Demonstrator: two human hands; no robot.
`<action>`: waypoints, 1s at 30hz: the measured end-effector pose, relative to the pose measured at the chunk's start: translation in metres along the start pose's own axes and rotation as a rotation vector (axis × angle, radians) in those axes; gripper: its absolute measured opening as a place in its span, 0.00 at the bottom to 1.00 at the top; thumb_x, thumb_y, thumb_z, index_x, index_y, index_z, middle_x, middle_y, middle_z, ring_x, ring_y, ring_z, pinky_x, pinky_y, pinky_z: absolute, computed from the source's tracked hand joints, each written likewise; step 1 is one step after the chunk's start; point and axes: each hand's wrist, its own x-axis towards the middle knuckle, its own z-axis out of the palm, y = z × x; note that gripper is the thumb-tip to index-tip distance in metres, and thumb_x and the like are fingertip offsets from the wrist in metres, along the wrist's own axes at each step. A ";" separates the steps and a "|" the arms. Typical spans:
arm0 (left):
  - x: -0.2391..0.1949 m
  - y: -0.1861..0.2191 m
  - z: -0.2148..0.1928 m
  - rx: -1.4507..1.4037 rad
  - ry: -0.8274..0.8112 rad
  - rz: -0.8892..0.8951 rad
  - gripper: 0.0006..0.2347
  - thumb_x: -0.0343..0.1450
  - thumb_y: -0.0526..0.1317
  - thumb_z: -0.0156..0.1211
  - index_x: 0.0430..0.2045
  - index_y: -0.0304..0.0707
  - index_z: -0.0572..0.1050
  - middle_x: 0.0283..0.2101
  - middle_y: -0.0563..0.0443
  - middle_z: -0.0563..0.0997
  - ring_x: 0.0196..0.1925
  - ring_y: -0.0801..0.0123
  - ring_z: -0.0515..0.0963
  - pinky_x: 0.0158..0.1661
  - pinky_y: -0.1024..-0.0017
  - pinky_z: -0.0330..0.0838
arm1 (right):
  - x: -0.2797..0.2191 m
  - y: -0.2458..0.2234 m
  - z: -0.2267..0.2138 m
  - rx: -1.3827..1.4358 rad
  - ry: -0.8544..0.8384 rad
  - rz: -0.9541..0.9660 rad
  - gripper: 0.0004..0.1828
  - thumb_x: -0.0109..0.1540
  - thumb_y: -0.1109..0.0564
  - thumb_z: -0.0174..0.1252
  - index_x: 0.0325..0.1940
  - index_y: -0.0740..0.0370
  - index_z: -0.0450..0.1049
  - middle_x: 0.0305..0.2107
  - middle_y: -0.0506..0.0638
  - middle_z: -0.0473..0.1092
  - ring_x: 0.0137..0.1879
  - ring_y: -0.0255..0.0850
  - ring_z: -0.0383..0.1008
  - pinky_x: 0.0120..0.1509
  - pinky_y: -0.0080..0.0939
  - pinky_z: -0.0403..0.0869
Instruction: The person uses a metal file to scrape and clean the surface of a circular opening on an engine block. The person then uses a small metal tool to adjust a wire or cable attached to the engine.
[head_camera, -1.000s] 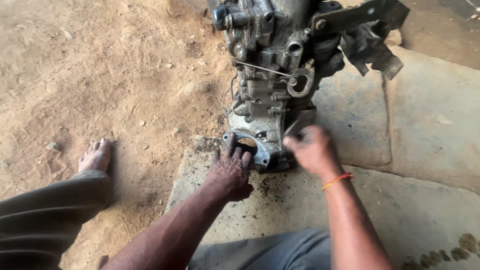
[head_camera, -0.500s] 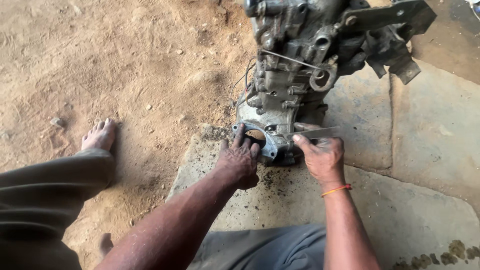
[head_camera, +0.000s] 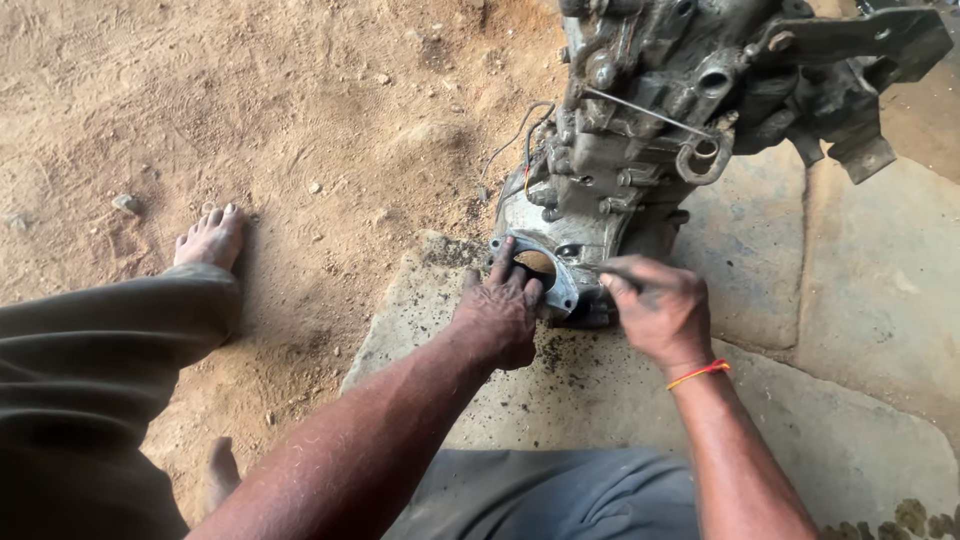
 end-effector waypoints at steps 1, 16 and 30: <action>0.001 0.000 0.002 -0.013 0.017 -0.002 0.21 0.78 0.46 0.48 0.64 0.35 0.63 0.70 0.30 0.61 0.80 0.44 0.28 0.69 0.31 0.47 | -0.002 0.004 0.002 0.091 0.018 0.111 0.05 0.63 0.60 0.66 0.43 0.60 0.82 0.35 0.53 0.80 0.38 0.42 0.82 0.42 0.38 0.78; -0.019 0.007 -0.015 -0.003 0.008 -0.025 0.24 0.74 0.41 0.51 0.66 0.32 0.59 0.71 0.32 0.58 0.80 0.46 0.27 0.68 0.35 0.49 | -0.013 0.020 0.008 0.339 0.077 0.266 0.07 0.66 0.59 0.64 0.46 0.65 0.81 0.33 0.49 0.79 0.34 0.34 0.77 0.39 0.34 0.77; 0.006 0.003 0.004 -0.057 0.028 -0.043 0.21 0.77 0.49 0.42 0.62 0.38 0.62 0.71 0.35 0.59 0.79 0.49 0.26 0.69 0.35 0.46 | -0.015 0.016 0.006 0.229 0.030 -0.008 0.07 0.66 0.60 0.64 0.47 0.63 0.81 0.39 0.48 0.80 0.41 0.33 0.80 0.45 0.34 0.79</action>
